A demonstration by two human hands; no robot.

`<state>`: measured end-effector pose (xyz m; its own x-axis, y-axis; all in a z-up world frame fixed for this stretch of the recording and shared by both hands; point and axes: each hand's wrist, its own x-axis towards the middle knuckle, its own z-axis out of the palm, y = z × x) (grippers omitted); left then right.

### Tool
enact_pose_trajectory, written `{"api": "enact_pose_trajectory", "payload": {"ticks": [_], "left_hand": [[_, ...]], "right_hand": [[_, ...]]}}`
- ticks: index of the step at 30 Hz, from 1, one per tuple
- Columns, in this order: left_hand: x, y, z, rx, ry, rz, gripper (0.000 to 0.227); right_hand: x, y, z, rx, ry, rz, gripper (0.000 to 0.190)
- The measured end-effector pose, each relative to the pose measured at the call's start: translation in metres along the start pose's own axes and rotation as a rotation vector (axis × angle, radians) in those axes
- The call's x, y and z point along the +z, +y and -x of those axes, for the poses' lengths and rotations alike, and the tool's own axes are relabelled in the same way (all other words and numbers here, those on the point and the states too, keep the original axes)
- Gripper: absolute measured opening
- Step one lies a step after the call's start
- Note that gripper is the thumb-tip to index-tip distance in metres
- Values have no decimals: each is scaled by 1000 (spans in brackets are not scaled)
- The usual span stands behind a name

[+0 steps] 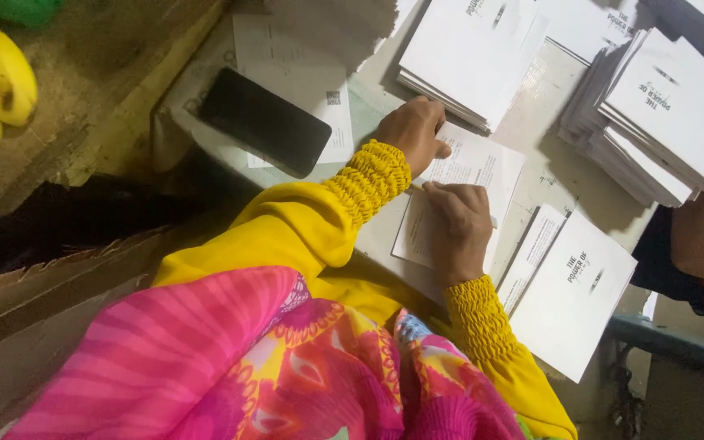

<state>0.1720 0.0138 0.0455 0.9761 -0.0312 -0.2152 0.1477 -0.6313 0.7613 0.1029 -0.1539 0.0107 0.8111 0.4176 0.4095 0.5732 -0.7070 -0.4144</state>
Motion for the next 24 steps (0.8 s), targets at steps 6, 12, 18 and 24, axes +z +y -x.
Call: {"api": "enact_pose_trajectory", "payload": {"ticks": [6, 12, 18, 24], "left_hand": [[2, 3, -1, -22, -22, -42, 25], [8, 3, -8, -52, -27, -77, 28], [-2, 13, 2, -90, -55, -65, 29], [-10, 20, 29, -95, -119, -56, 32]], "right_hand": [[-10, -17, 11, -43, -57, -39, 14], [-10, -51, 34, -63, -107, 33, 5], [0, -9, 76, -260, -237, -243, 97], [-30, -9, 67, -95, -321, -346, 67]]}}
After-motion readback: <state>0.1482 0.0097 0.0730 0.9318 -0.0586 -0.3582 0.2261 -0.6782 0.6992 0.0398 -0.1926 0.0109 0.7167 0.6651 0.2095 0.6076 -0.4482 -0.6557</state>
